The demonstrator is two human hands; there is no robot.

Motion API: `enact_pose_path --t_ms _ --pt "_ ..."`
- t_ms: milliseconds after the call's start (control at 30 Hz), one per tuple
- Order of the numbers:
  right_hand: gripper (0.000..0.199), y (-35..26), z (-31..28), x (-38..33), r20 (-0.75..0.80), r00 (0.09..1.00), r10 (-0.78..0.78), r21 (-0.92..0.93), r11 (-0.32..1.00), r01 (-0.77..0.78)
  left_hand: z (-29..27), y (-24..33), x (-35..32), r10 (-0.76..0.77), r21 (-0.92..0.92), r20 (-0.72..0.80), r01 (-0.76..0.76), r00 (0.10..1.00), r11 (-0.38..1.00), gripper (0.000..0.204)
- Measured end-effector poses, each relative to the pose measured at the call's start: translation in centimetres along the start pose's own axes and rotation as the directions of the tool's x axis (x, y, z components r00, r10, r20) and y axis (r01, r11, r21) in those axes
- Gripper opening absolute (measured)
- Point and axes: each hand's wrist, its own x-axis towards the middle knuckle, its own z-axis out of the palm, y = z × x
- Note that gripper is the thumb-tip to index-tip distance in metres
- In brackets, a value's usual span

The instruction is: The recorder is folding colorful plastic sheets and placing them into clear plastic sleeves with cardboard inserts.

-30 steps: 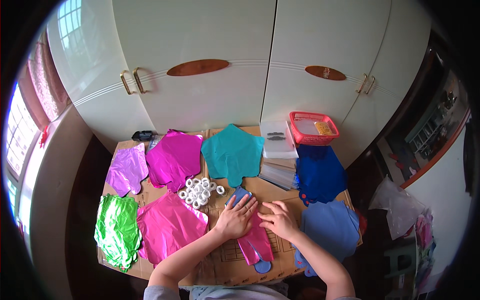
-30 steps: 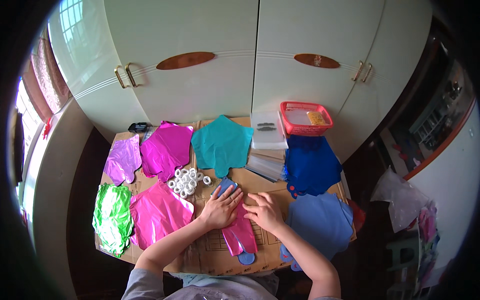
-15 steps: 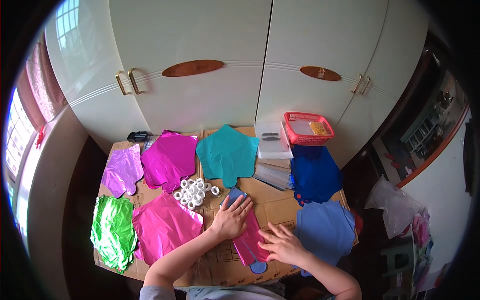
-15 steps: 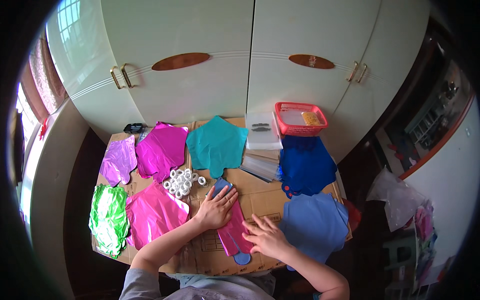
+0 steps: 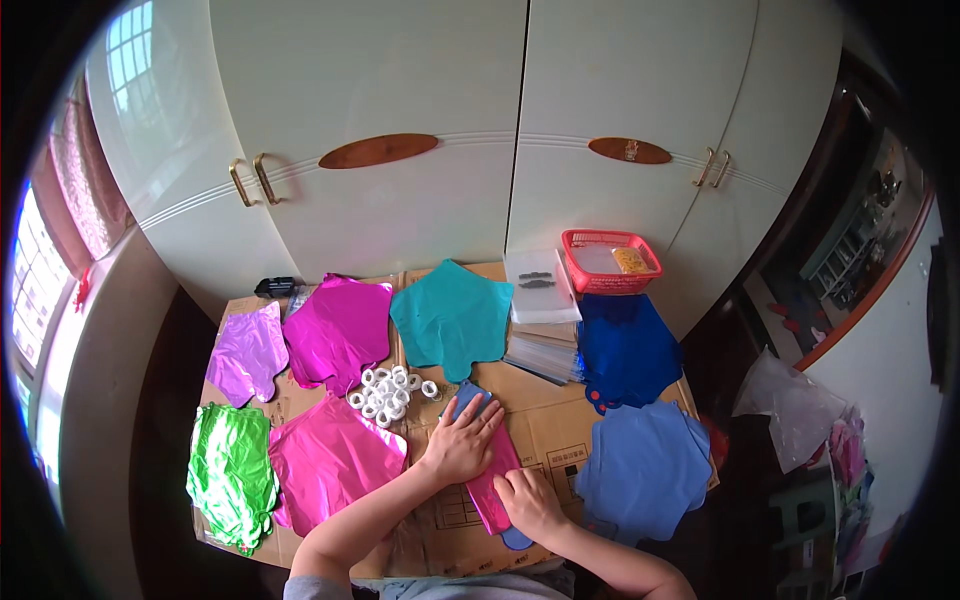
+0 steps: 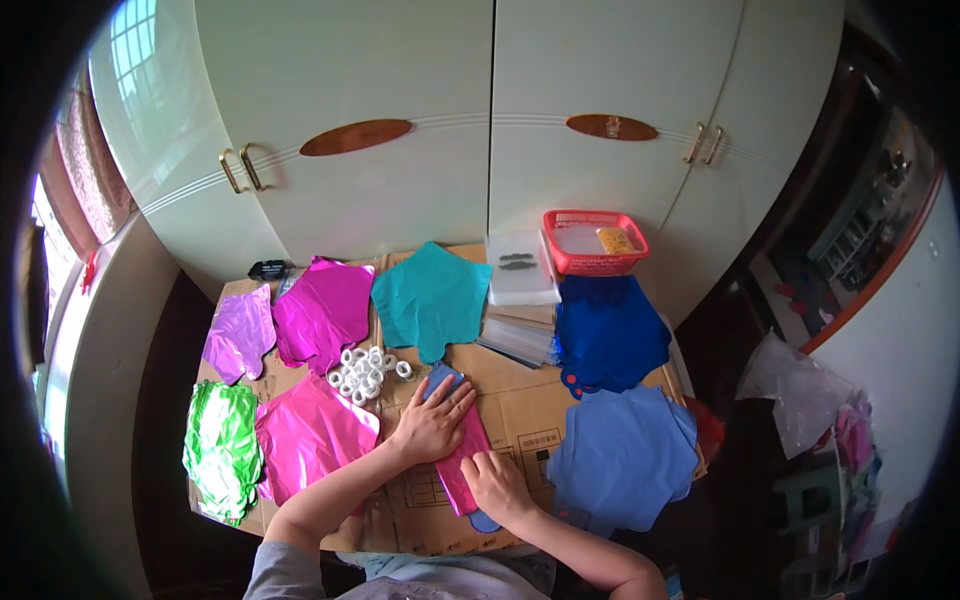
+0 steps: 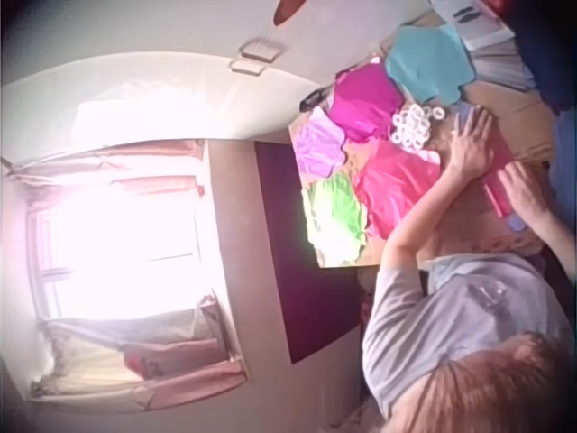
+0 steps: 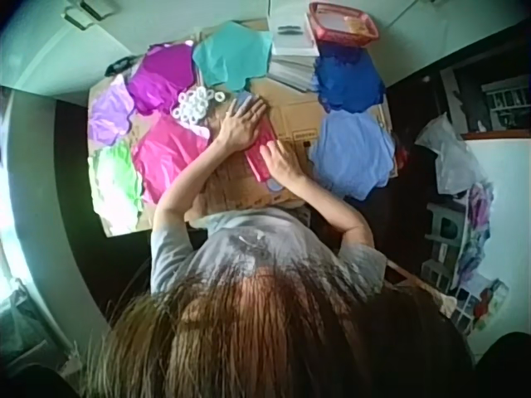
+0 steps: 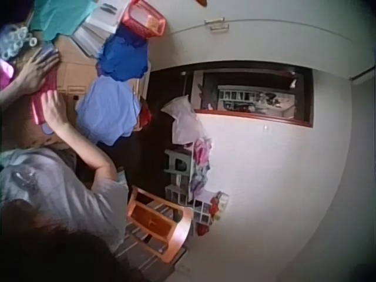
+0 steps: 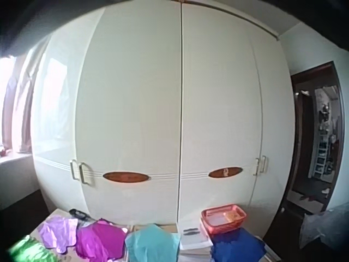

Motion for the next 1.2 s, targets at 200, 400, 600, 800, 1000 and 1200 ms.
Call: enact_pose_path --t_ms 200,400,600,800,1000,1200 --pt "0.026 0.8 0.7 0.1 -0.074 0.997 -0.031 0.105 0.994 0.039 0.3 -1.4 1.1 -0.061 0.0 0.006 0.061 0.998 0.998 0.062" --pt "0.035 0.7 -0.4 0.5 -0.055 0.996 -0.072 0.102 0.992 0.077 -1.7 -1.2 0.1 -0.358 -0.261 -0.12 0.319 0.926 0.911 0.068" --pt "0.038 0.8 -0.2 0.4 -0.045 0.997 -0.068 0.087 0.994 0.072 -0.5 -0.8 -2.6 -0.62 -0.902 0.173 0.376 0.766 0.213 0.096" --pt "0.036 0.6 -0.3 0.4 -0.079 0.994 -0.074 0.052 0.996 0.078 -2.0 0.9 -3.7 -0.527 -0.705 0.181 0.483 0.83 0.519 0.095" --pt "0.032 0.9 -0.2 1.1 -0.085 0.993 -0.079 0.06 0.995 0.084 -2.5 1.1 -4.1 -0.373 -0.33 0.132 0.396 0.918 0.857 0.038" --pt "0.031 0.9 0.2 1.5 -0.099 0.994 -0.053 0.075 0.995 0.06 -0.9 0.2 -4.5 -0.362 -0.367 0.0 0.337 0.932 0.867 0.036"
